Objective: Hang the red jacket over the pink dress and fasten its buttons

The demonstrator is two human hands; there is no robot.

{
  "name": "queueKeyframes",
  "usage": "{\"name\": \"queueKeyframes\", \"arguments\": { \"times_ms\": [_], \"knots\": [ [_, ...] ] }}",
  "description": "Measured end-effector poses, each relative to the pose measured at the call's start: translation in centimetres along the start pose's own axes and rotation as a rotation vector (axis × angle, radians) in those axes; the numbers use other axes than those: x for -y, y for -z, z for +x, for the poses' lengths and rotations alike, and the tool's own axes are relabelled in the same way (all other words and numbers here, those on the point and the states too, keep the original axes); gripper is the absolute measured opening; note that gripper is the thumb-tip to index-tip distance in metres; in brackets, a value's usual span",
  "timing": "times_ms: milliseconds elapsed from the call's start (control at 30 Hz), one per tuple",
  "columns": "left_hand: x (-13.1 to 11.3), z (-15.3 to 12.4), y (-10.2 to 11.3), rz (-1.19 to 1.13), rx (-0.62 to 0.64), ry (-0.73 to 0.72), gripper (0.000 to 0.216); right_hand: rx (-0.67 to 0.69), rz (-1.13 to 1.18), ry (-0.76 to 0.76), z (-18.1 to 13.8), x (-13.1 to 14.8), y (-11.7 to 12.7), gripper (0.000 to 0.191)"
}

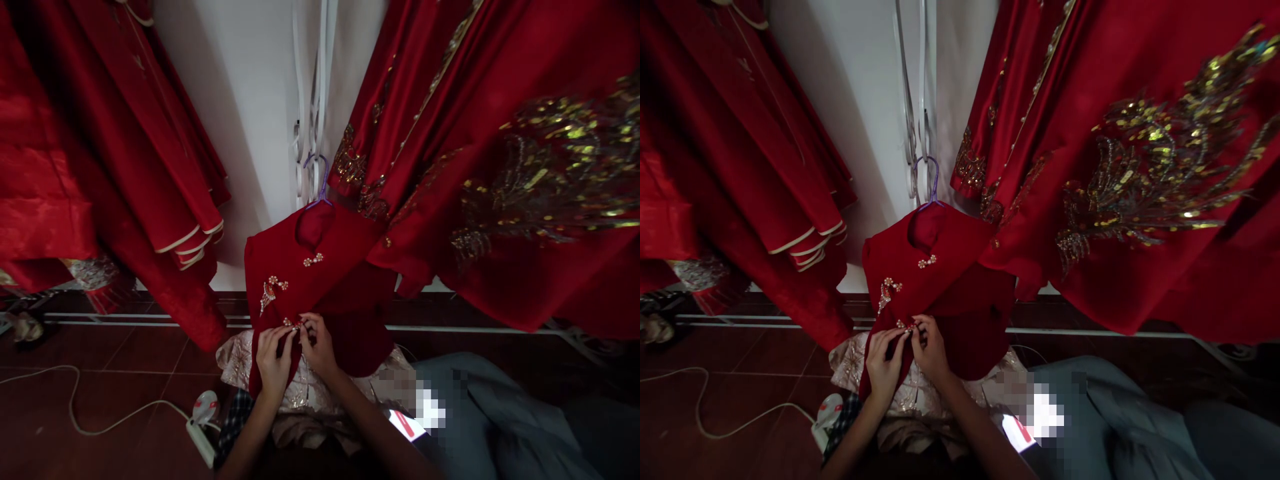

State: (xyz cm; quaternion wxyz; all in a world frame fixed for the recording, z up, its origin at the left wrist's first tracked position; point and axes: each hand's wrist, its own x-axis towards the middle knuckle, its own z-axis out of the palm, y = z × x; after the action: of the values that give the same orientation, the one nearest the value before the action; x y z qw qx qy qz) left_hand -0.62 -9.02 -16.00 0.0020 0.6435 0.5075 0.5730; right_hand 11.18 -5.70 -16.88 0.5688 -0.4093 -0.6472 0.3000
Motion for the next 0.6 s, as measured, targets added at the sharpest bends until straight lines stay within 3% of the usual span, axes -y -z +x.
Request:
{"name": "queueKeyframes", "arguments": {
  "times_ms": [600],
  "knots": [
    [-0.56, 0.05, -0.09, -0.053, -0.024, 0.163, 0.013, 0.005, -0.055, 0.038, -0.27, -0.05, -0.08, 0.024]
  ]
}}
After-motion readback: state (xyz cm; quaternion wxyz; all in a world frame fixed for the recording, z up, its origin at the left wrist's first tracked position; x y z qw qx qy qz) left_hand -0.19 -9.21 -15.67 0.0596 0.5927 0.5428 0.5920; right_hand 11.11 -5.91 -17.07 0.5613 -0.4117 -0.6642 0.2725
